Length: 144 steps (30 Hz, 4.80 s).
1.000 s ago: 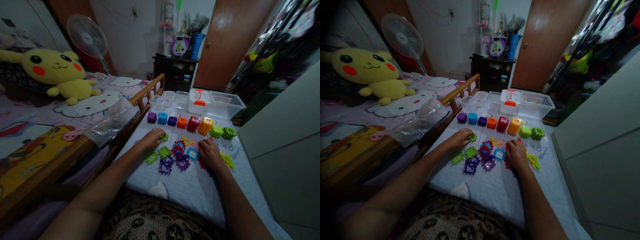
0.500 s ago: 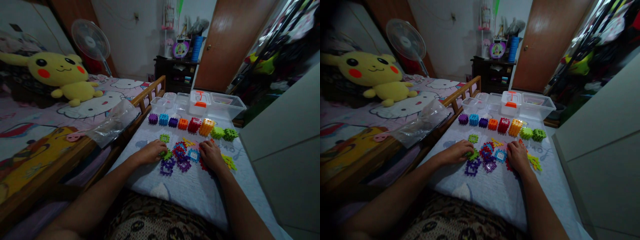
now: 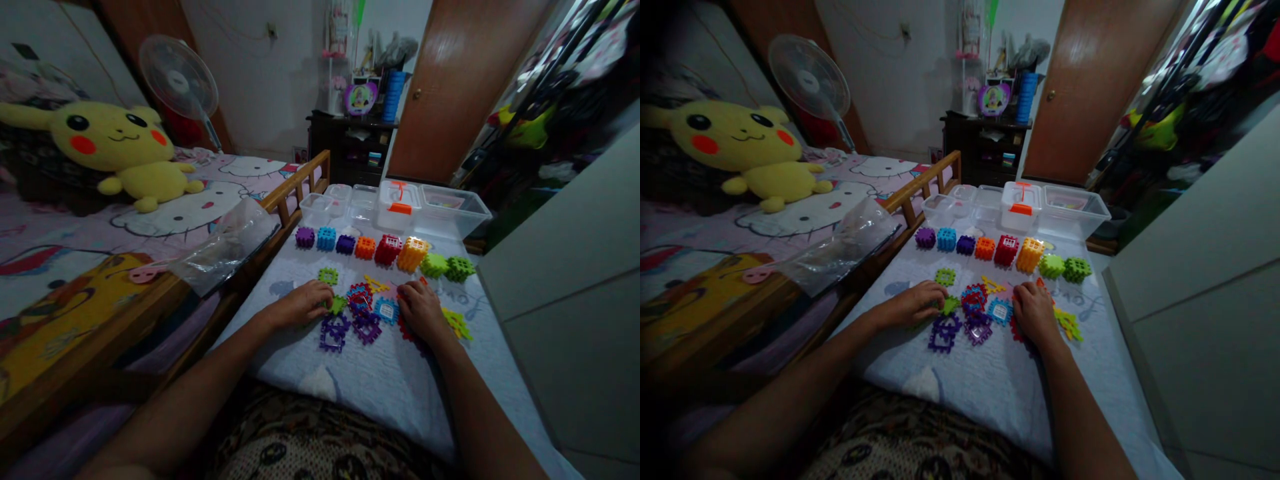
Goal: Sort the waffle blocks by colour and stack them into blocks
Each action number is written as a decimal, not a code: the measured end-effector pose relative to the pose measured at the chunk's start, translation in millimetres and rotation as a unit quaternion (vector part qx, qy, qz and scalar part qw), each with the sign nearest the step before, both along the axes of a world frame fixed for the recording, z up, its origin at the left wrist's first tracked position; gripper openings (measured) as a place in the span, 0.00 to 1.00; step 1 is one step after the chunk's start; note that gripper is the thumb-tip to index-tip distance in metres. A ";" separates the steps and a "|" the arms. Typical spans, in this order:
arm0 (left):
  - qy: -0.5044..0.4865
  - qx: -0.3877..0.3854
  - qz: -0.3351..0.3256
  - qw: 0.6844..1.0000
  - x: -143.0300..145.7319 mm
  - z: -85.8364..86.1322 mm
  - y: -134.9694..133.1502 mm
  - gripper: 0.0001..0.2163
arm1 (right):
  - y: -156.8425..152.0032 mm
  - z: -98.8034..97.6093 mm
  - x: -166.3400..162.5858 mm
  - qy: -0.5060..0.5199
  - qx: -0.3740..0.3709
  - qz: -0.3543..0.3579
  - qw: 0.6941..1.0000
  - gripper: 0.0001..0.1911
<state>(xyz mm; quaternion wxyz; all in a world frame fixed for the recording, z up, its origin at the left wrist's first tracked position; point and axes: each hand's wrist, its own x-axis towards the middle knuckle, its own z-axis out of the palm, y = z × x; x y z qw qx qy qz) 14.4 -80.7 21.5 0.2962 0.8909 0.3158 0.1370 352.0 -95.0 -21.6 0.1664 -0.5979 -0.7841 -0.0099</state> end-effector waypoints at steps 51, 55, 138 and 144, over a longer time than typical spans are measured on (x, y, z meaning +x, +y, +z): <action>0.178 0.111 0.125 0.970 17.9 -3.0 70.6 0.20 | 1.7 -1.0 3.3 0.015 -0.003 0.012 1.000 0.12; 0.168 0.077 0.120 0.975 9.7 -15.8 71.2 0.31 | 2.0 -0.4 2.9 0.016 -0.009 0.011 1.000 0.12; 0.075 0.108 0.138 0.982 2.8 2.4 62.8 0.24 | 1.1 6.5 2.0 0.062 -0.041 0.033 0.997 0.13; 0.116 0.086 0.112 0.983 9.0 -15.9 80.2 0.26 | 0.6 7.4 1.2 0.054 -0.041 0.038 0.997 0.14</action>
